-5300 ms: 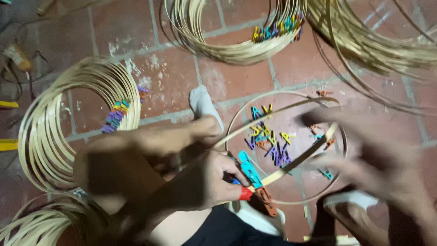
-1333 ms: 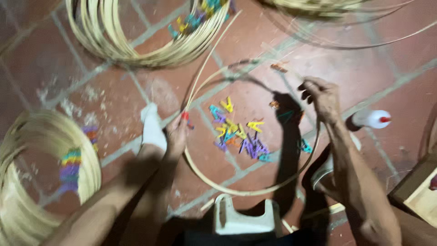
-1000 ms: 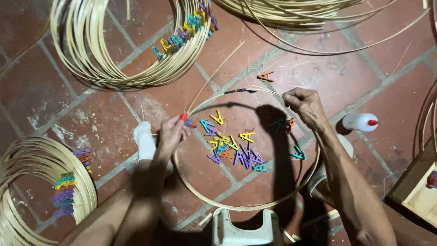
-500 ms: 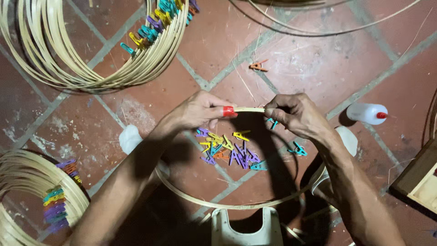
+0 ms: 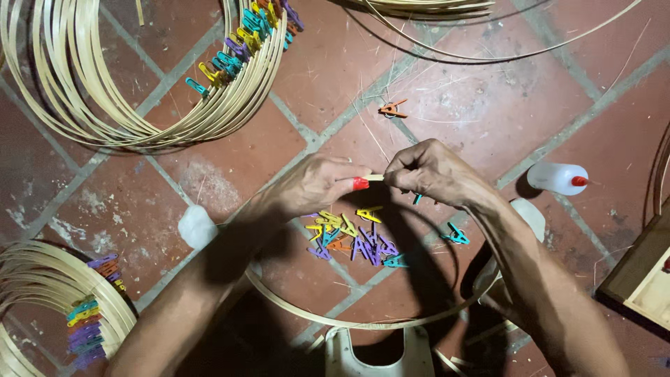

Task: The person sits on the floor and assembles a circular bamboo frame by applying glue to the ends of thin bamboo strips and securing them with colorful plastic clips. The person repeatedly picks up strips, applies glue, joins them to the frame, and fastens them with clips.

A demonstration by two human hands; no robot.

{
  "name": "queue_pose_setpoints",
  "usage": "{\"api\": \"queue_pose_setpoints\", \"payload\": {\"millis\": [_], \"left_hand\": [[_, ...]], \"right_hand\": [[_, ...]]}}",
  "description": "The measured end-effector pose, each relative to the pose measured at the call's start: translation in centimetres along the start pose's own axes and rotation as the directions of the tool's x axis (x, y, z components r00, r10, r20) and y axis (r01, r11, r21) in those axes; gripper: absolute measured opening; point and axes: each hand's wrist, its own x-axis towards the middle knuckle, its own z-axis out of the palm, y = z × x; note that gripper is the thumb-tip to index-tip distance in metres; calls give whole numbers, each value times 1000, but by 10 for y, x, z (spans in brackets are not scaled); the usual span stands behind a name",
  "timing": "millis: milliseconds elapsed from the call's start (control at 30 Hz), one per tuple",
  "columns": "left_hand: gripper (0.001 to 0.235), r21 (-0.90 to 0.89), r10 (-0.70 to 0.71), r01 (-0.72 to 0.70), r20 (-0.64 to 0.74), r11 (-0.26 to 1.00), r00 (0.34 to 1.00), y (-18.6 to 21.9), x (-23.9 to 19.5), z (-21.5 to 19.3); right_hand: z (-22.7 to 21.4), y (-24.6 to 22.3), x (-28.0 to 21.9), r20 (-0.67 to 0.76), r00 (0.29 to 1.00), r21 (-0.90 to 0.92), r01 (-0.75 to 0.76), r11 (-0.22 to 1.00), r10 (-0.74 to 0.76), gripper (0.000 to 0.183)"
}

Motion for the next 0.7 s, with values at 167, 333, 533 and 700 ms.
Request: {"api": "queue_pose_setpoints", "payload": {"millis": [167, 333, 533, 700], "left_hand": [[24, 37, 193, -190, -144, 981, 971, -22, 4, 4], [27, -543, -411, 244, -210, 803, 887, -57, 13, -21], [26, -595, -612, 408, -186, 692, 768, -19, -32, -63], [29, -316, -437, 395, -74, 863, 896, 107, -74, -59]], "right_hand": [[2, 7, 14, -8, 1000, 102, -9, 995, 10, 16], [-16, 23, 38, -280, 935, 23, 233, 972, -217, 15], [-29, 21, 8, -257, 966, 221, 31, 975, 28, 11], [6, -29, -76, 22, 999, 227, -52, 973, 48, 13]]}}
